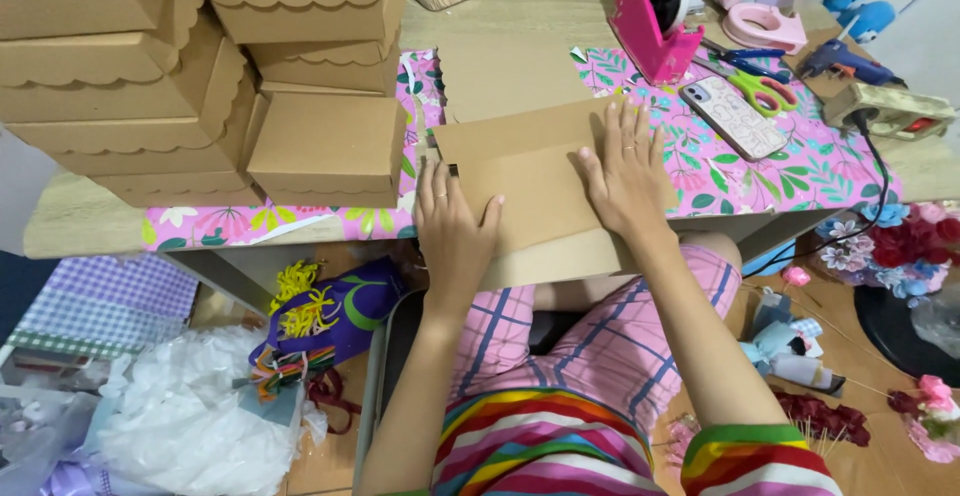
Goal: The person folds flat cardboard pieces into small rectangular boxes by hand, tucking flaps and securing edges. They complete one box and place it on a stack, then begin folding a second box.
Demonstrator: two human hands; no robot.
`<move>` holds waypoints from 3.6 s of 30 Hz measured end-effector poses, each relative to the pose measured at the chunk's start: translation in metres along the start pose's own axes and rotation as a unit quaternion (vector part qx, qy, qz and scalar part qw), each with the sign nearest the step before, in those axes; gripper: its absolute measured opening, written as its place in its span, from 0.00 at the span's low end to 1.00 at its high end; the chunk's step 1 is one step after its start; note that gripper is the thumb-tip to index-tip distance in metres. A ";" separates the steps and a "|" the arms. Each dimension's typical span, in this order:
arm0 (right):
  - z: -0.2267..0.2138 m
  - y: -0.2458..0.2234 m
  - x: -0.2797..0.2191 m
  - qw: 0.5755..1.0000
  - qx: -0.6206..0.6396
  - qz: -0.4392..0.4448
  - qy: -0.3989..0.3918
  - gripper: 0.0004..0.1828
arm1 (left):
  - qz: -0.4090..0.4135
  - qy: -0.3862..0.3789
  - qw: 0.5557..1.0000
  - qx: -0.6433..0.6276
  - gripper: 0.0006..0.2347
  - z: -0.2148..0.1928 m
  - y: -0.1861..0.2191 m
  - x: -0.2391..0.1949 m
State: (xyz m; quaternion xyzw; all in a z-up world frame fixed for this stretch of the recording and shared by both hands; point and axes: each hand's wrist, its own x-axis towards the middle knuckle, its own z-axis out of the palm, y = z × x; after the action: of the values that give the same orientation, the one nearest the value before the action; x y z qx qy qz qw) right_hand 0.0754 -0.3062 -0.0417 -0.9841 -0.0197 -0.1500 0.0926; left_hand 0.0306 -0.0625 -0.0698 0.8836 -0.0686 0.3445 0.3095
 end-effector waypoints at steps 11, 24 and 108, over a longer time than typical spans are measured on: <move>0.014 -0.110 -0.019 0.996 0.064 -0.066 0.013 0.40 | 0.011 0.021 1.000 0.007 0.23 0.007 -0.004 -0.003; -0.002 -0.056 -0.017 0.998 0.038 0.023 0.043 0.38 | 0.020 0.009 1.000 0.021 0.23 0.007 -0.009 -0.007; 0.004 0.080 -0.059 0.890 0.444 0.059 0.090 0.31 | -0.170 -0.084 0.921 -0.341 0.28 -0.038 0.015 0.014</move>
State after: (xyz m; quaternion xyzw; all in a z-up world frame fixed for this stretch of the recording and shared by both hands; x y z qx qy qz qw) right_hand 0.0254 -0.3843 -0.0770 -0.8220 -0.0174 -0.2078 0.5299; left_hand 0.0150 -0.0505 -0.0314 0.7486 -0.0562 0.1664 0.6393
